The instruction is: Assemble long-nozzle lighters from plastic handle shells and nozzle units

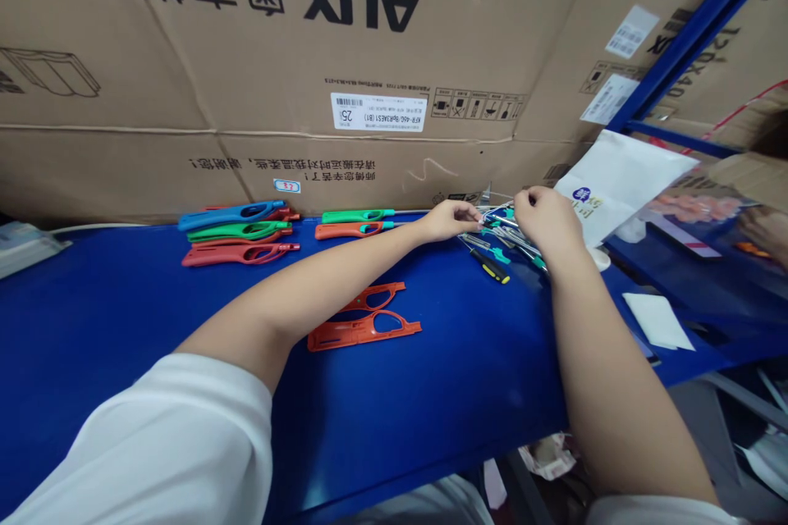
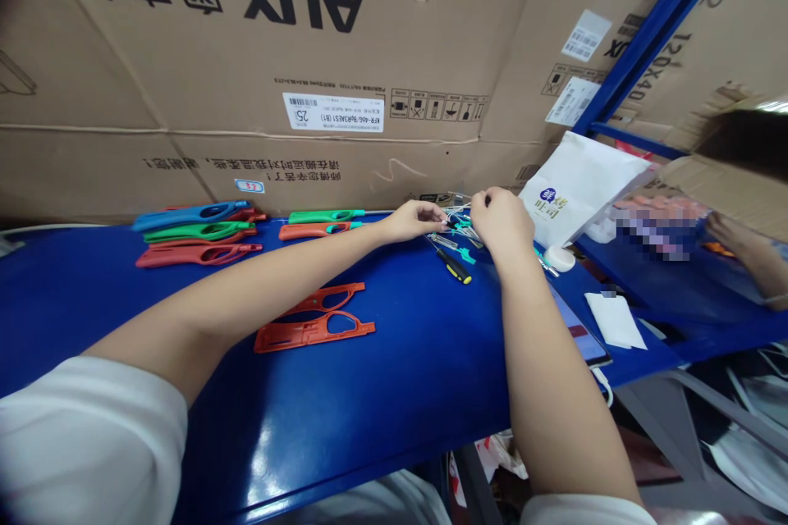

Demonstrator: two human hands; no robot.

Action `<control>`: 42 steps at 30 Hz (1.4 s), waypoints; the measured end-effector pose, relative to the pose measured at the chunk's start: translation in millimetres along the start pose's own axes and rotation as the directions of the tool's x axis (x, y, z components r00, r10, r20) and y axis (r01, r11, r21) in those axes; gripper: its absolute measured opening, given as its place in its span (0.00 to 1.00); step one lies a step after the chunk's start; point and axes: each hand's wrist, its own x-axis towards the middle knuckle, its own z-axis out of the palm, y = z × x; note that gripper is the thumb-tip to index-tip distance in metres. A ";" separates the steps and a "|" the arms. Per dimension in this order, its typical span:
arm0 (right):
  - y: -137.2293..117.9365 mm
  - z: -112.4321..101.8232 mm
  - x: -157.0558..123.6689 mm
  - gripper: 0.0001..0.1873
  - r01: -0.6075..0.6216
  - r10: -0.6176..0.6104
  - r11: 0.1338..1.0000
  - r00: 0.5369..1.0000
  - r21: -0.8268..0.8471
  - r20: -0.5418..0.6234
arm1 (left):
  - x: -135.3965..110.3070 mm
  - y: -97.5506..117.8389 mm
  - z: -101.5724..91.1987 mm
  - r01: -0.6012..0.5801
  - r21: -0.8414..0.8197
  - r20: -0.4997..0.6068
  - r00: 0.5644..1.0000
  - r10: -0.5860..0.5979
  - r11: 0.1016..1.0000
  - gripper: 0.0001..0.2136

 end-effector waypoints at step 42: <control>1.9 3.3 0.9 0.21 0.008 -0.006 0.999 0.998 -0.039 0.059 | -6.1 37.8 6.7 0.264 -0.271 -0.227 0.917 -0.328 0.926 0.17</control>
